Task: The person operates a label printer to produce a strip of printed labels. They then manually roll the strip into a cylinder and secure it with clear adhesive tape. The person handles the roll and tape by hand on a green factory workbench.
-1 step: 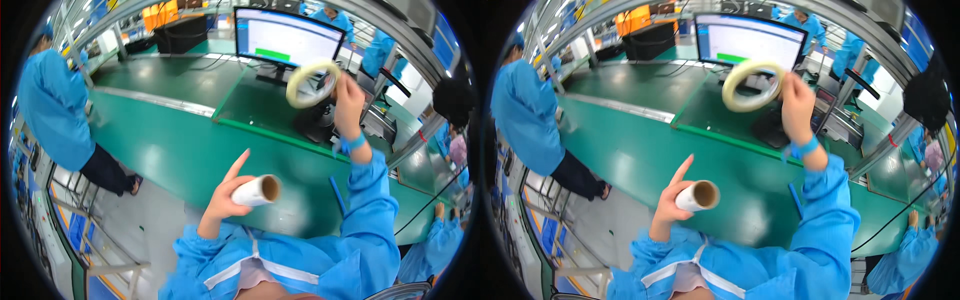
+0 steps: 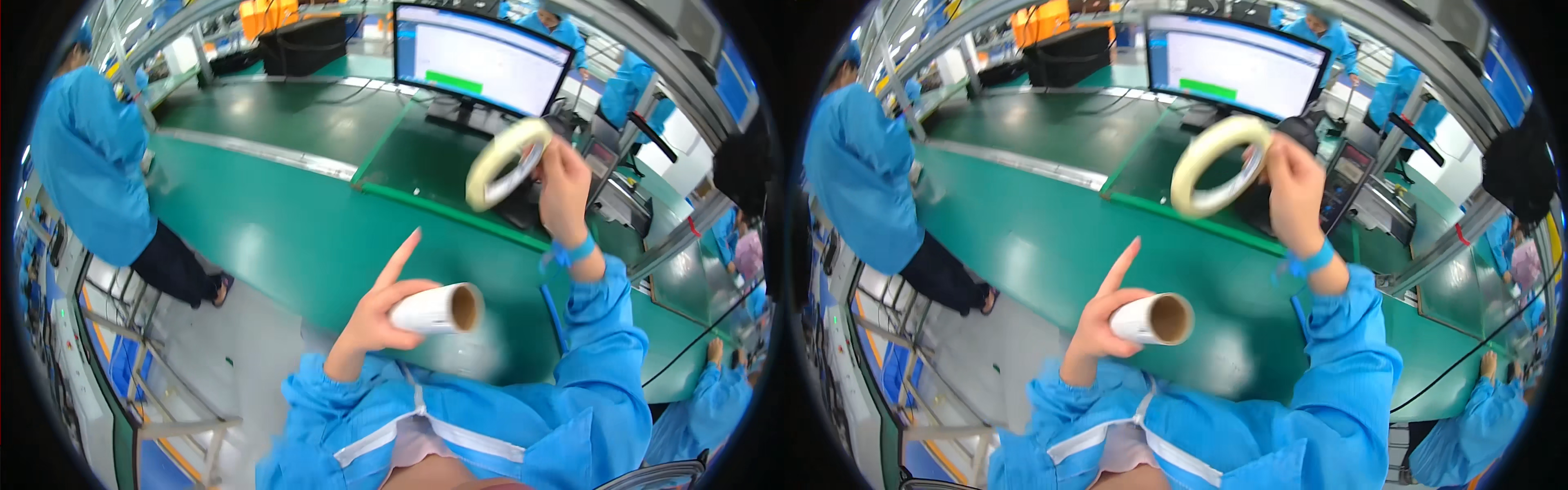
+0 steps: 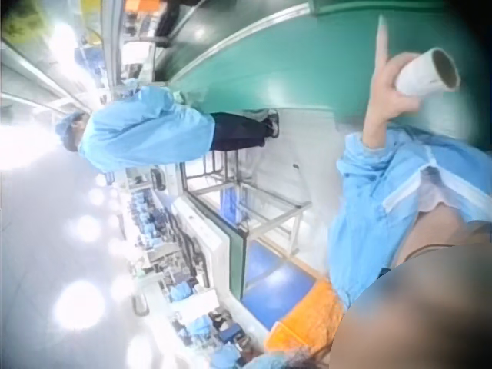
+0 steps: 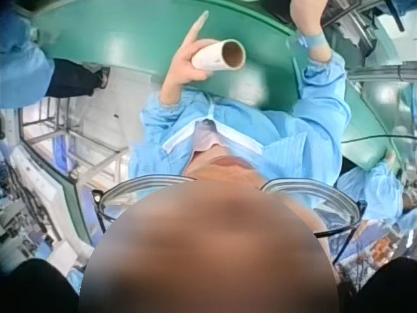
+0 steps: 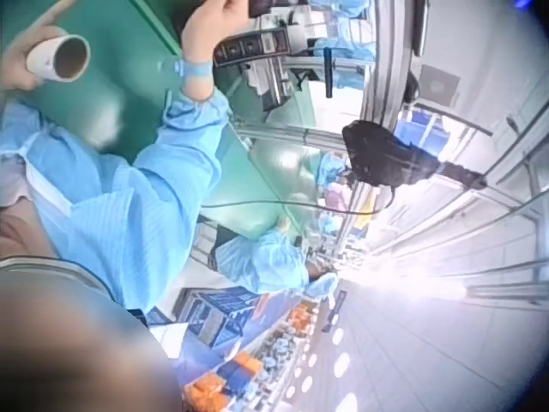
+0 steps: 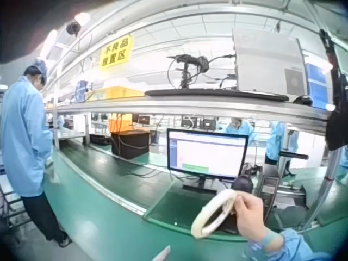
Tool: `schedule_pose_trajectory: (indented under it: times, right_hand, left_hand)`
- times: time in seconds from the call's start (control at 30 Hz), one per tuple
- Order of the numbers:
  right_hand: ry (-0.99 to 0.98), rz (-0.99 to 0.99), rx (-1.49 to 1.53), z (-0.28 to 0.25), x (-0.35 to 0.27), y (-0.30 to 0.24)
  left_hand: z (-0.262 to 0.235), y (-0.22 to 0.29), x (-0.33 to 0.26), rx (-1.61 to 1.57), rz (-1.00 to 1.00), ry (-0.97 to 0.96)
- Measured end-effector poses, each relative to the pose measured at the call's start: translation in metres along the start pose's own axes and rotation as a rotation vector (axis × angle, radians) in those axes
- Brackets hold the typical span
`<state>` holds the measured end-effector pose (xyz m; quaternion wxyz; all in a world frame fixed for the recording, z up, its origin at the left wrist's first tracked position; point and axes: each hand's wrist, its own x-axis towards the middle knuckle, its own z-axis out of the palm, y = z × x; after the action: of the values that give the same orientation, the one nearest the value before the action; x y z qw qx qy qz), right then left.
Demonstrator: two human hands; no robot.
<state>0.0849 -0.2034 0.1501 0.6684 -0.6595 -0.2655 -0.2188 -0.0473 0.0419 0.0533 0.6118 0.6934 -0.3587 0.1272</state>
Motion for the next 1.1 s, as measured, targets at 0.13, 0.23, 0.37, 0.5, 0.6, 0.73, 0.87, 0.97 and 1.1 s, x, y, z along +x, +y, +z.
schedule_pose_trajectory:
  times: [0.13,0.23,0.37,0.5,0.6,0.73,0.87,0.97,1.1]
  right_hand:
    - [-0.129,0.23,0.219,0.044,-0.057,-0.003]
    - [-0.339,0.209,0.066,0.049,-0.067,0.004]
    - [-0.38,-0.089,-0.118,0.06,-0.056,-0.033]
    - [-0.777,-0.472,-0.302,0.068,-0.047,-0.07]
    - [-0.757,-0.421,-0.388,0.075,-0.056,-0.069]
    - [-0.656,-0.429,-0.365,0.078,-0.061,-0.058]
    - [-0.609,-0.52,-0.344,0.083,-0.067,-0.048]
    - [-0.654,-0.489,-0.27,0.084,-0.064,-0.041]
    - [-0.758,-0.253,-0.02,0.073,-0.053,-0.037]
  left_hand:
    - [0.015,0.027,0.015,-0.045,0.1,-0.06]
    - [0.019,0.033,0.003,-0.078,0.054,-0.111]
    - [0.022,0.041,-0.01,0.104,-0.039,-0.053]
    - [0.029,0.036,-0.016,0.327,-0.038,0.051]
    - [0.034,0.036,-0.018,0.379,-0.065,0.081]
    - [0.039,0.029,-0.022,0.433,-0.051,0.169]
    - [0.045,0.026,-0.023,0.409,-0.072,0.193]
    - [0.043,0.028,-0.028,0.33,-0.065,0.114]
    - [0.004,0.025,-0.052,-0.002,0.004,-0.022]
